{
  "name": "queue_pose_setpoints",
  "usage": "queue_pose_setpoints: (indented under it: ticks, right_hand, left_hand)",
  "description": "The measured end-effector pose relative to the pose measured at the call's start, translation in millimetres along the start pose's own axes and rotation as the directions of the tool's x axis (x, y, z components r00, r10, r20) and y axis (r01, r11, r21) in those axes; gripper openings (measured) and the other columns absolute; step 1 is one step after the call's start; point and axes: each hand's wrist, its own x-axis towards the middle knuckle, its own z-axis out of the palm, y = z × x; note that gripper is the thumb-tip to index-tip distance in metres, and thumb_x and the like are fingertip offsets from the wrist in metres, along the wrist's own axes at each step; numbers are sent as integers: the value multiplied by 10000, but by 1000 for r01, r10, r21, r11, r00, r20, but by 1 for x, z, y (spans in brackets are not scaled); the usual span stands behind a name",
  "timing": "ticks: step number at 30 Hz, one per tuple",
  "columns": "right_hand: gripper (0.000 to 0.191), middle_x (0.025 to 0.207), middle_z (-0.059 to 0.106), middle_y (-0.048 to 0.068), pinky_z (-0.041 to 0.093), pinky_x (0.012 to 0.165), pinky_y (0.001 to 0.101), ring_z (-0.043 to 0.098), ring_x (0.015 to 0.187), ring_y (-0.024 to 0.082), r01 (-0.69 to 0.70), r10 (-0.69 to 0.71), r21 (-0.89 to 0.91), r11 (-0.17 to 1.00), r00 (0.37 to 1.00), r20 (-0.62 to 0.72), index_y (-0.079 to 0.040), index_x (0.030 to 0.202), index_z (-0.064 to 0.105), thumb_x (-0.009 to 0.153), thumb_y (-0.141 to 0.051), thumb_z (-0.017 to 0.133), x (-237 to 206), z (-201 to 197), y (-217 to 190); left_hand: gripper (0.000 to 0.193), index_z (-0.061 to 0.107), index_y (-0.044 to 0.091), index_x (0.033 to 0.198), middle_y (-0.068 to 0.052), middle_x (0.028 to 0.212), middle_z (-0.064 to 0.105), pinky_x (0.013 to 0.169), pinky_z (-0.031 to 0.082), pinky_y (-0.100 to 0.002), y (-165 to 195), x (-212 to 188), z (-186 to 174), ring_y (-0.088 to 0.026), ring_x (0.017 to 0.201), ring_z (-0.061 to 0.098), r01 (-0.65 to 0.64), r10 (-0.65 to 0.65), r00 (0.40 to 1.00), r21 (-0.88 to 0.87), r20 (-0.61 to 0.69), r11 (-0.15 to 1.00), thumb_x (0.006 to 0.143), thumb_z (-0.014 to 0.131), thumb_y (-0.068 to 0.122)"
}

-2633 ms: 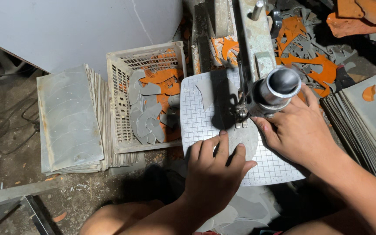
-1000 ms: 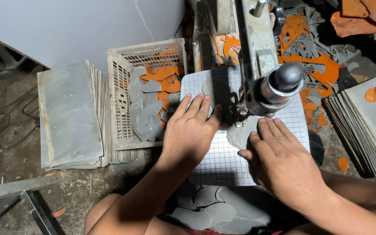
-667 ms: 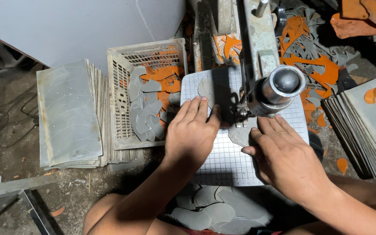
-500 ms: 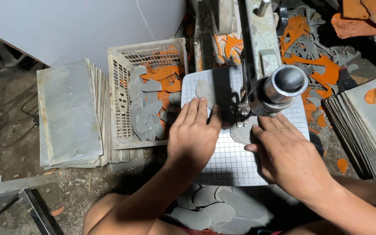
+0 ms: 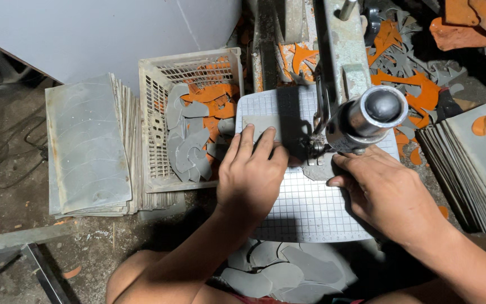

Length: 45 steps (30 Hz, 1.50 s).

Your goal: The person uses a vertical band saw to cut curved shapes from grey rubber sheets. They guide each sheet through the blade, remove the cut piece, and place it into a nearby basket, repeating the process with multiple sheets.

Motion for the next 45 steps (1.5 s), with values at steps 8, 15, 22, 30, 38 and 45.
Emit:
queue_pose_setpoints:
  ticks: [8, 15, 22, 30, 38, 45]
  right_hand:
    - [290, 878, 717, 153, 551, 741, 437, 688, 835, 349, -11, 11, -21, 1000, 1000, 11, -22, 1031, 724, 801, -186, 789, 4, 0, 5]
    - [274, 861, 707, 140, 554, 725, 434, 690, 824, 342, -9, 9, -31, 999, 1000, -5, -53, 1018, 731, 810, -221, 790, 6, 1, 10]
    - [275, 792, 688, 134, 538, 678, 451, 677, 766, 355, -34, 36, -84, 996, 999, 25, -81, 1018, 749, 815, -261, 790, 9, 3, 14]
    - [250, 730, 683, 160, 546, 661, 476, 678, 726, 383, -74, 81, -135, 988, 996, 43, -67, 883, 729, 845, -308, 785, 14, 5, 20]
    - [196, 763, 696, 158, 552, 667, 470, 685, 744, 377, -77, 79, -110, 991, 997, 10, -90, 882, 734, 815, -258, 809, 17, 8, 27]
    - [183, 810, 711, 149, 556, 661, 460, 690, 751, 365, -62, 64, -88, 994, 998, 15, -118, 941, 754, 784, -190, 814, 20, 9, 33]
  left_hand:
    - [100, 696, 51, 946, -162, 1272, 702, 1082, 483, -512, -2, 0, 3, -427, 1219, 636, 2, -3, 1000, -18, -17, 1000, 890, 637, 109]
    - [96, 703, 77, 958, -142, 1295, 697, 1088, 474, -511, -2, 4, 5, -419, 1253, 618, 32, -32, 999, 12, 34, 999, 882, 653, 109]
    - [135, 696, 70, 994, -131, 1300, 688, 1080, 473, -516, -3, 9, 3, -416, 1258, 617, 45, -45, 998, 6, 39, 999, 899, 641, 147]
    - [121, 680, 83, 975, -119, 1293, 692, 1074, 472, -502, -5, 13, 5, -414, 1256, 618, 60, -61, 997, 25, 42, 998, 893, 639, 162]
    - [93, 665, 84, 932, -143, 1293, 689, 1084, 470, -515, -3, 13, 9, -389, 1262, 622, 74, -74, 997, 68, 3, 995, 897, 646, 168]
    - [38, 657, 90, 913, -146, 1320, 687, 1097, 462, -535, -5, 14, 13, -386, 1279, 617, 92, -92, 996, 51, -2, 994, 913, 635, 121]
